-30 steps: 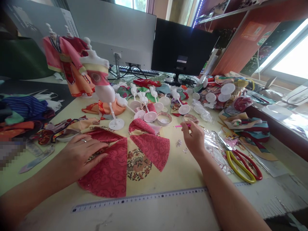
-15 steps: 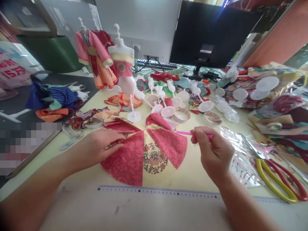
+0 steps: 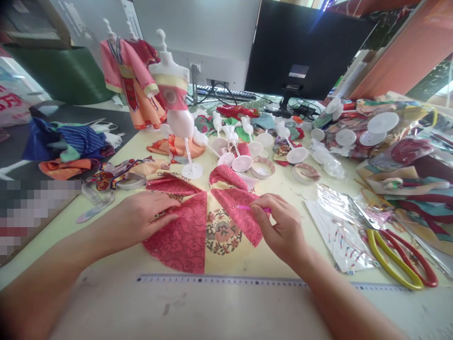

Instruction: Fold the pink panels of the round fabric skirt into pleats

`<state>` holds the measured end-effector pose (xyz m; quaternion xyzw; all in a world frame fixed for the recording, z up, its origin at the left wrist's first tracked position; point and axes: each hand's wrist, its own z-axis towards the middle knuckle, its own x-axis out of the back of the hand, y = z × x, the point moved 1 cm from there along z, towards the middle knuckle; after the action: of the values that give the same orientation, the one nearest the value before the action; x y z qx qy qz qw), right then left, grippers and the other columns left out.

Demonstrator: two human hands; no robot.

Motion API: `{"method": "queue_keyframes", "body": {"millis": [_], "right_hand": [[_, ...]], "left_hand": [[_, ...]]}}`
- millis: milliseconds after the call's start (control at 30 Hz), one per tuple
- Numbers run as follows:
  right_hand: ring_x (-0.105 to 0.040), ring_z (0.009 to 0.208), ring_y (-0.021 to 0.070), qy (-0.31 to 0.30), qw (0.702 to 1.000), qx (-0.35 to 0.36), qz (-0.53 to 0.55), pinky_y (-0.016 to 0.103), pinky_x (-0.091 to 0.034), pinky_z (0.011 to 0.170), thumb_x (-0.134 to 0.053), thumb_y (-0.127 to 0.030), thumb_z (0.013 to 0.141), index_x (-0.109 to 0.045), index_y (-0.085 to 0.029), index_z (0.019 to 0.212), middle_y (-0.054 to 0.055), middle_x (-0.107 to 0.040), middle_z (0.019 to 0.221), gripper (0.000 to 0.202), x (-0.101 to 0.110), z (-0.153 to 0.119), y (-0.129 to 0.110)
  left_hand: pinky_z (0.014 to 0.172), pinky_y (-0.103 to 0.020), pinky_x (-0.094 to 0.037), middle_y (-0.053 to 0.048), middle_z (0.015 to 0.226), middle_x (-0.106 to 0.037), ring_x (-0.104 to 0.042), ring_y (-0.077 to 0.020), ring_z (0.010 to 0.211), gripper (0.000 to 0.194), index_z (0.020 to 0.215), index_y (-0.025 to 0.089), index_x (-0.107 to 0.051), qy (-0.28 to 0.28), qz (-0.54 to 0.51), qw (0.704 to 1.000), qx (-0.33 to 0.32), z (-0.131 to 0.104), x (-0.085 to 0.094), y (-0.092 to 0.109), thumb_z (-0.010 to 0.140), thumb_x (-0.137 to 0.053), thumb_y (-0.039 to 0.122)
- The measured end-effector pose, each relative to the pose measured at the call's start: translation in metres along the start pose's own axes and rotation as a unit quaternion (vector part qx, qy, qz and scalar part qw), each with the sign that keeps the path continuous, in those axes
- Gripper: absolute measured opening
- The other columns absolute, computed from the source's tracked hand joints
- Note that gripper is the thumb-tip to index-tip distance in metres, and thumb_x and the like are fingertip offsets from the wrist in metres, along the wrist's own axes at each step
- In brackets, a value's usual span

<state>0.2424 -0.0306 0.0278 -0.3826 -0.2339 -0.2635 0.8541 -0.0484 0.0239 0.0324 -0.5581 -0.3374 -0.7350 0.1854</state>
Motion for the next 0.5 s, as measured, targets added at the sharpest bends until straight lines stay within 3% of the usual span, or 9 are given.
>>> {"method": "queue_keyframes", "body": {"millis": [200,500], "right_hand": [[-0.055,0.064,0.0148,-0.032,0.999,0.017,-0.013,0.028,-0.044,0.060,-0.049,-0.017,0.091,-0.058,-0.020,0.086,0.001,-0.058,0.071,0.011,-0.0061,-0.0004,0.0017],[-0.056,0.065,0.0141,-0.025,0.999,0.004,-0.023,0.026,-0.043,0.059,-0.050,-0.017,0.091,-0.058,-0.019,0.086,0.001,-0.059,0.072,0.010,-0.0064,-0.0001,0.0053]], "left_hand": [[0.082,-0.036,-0.047,-0.003,0.108,-0.067,-0.062,-0.0207,0.095,0.027,0.112,0.024,-0.061,-0.002,0.008,1.000,-0.001,-0.0006,-0.0010,0.0000,0.090,-0.046,0.029],[0.081,-0.035,-0.048,-0.003,0.108,-0.067,-0.061,-0.0213,0.094,0.027,0.111,0.023,-0.061,-0.002,0.017,1.000,-0.002,-0.0006,-0.0018,0.0004,0.089,-0.046,0.029]]}}
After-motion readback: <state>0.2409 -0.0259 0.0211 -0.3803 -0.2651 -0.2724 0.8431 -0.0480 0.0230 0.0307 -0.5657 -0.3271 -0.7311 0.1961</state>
